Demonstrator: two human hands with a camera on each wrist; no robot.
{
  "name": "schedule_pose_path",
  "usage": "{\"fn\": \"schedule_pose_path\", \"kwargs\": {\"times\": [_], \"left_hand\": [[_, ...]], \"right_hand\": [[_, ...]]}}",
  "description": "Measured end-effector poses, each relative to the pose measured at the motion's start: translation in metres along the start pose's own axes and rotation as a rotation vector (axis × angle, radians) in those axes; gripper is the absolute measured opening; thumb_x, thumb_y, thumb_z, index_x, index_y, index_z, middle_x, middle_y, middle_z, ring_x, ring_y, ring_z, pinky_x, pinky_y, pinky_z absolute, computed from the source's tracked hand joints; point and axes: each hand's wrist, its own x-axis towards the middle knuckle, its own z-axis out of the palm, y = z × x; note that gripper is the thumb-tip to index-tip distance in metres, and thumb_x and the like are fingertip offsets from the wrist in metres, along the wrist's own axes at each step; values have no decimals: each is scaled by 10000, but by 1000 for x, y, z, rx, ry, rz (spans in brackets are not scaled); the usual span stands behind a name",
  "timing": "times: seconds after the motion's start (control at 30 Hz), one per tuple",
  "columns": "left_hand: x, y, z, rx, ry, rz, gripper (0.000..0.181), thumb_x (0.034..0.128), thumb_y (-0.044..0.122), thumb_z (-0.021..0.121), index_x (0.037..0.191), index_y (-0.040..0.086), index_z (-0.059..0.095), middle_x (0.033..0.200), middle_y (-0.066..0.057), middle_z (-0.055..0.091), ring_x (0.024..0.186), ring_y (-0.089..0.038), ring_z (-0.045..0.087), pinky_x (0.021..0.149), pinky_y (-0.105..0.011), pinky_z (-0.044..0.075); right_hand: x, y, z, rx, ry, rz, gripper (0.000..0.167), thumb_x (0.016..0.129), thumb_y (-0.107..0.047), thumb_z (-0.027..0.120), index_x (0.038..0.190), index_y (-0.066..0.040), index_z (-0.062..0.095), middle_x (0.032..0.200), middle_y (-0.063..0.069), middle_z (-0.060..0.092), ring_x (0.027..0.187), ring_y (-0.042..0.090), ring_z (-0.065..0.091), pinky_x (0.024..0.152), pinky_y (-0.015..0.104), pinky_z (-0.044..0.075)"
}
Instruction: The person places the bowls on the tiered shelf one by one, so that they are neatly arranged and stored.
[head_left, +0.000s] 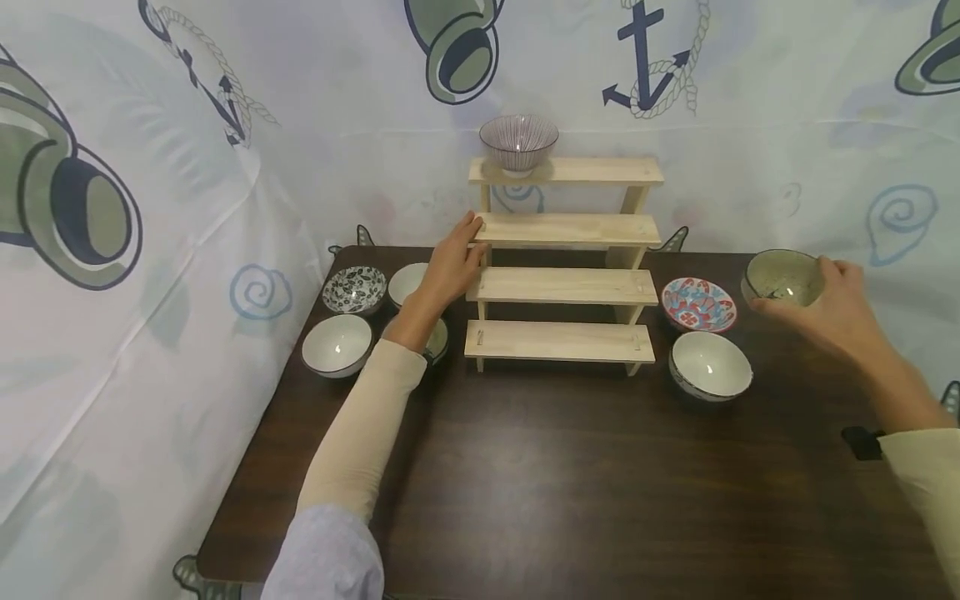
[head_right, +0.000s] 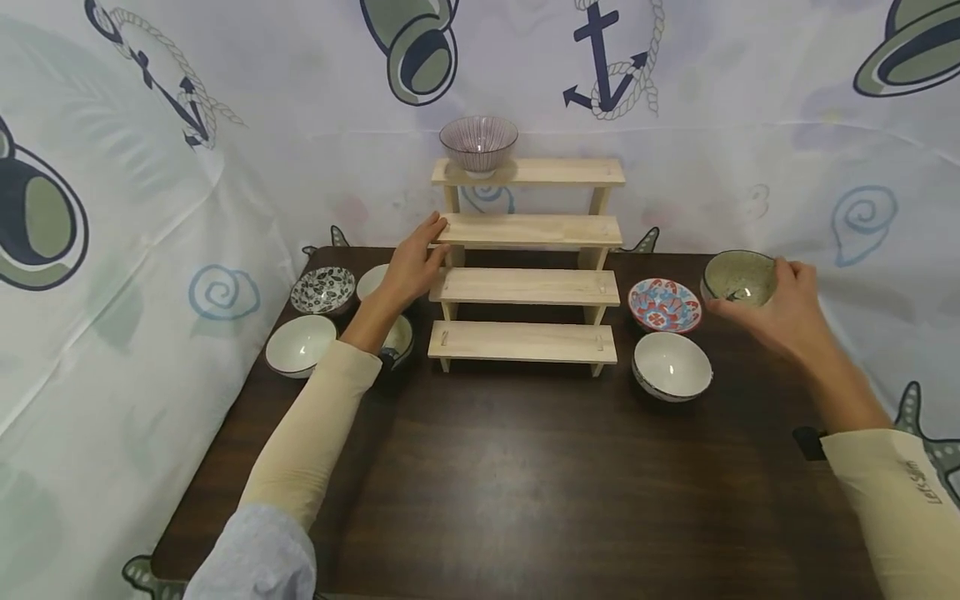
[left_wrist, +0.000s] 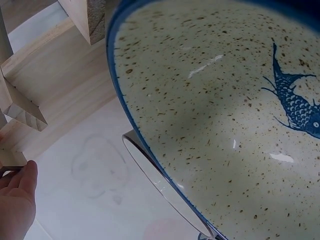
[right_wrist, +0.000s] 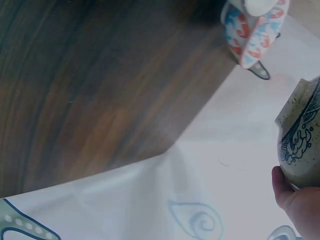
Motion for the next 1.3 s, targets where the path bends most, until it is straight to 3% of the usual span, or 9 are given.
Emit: {"fn": "schedule_pose_path", "kwargs": {"times": [0.27, 0.53, 0.8, 1.3], "left_hand": [[6, 7, 4, 11, -12, 5, 560, 1096, 251, 504, 1596, 43, 362, 1710, -141, 260, 1571, -323, 301, 1286, -463, 272], [8, 3, 6, 10, -20, -3, 575, 1099, 281, 498, 1606, 56, 347, 1717, -120, 245, 1571, -319, 300, 1284, -460, 279], [2, -1, -1, 15, 7, -17, 567, 1095, 250, 510, 1601, 47, 354, 1712, -136, 256, 1569, -325, 303, 1278, -469, 288], [3, -2, 1, -4, 14, 9, 555, 1093, 219, 511, 1594, 32, 361, 1700, -172, 269, 1563, -340, 311, 1275, -476, 293]], "right_hand": [[-8, -15, -15, 2, 33, -19, 1105, 863, -484, 762, 1580, 129, 186, 1568, 433, 159, 1357, 638, 267, 1081, 760, 284], [-11, -47, -29, -10, 48, -21, 1155, 856, -513, 761, 1645, 10, 100, 1633, 388, 114, 1403, 658, 258, 1089, 781, 269], [-5, -83, -27, 12, 53, -69, 1146, 844, -525, 767, 1657, -39, 123, 1643, 354, 162, 1462, 591, 258, 1147, 759, 255], [8, -131, -30, 77, 76, -146, 1123, 817, -496, 790, 1676, -167, 144, 1666, 279, 202, 1477, 528, 294, 1172, 745, 260]]}}
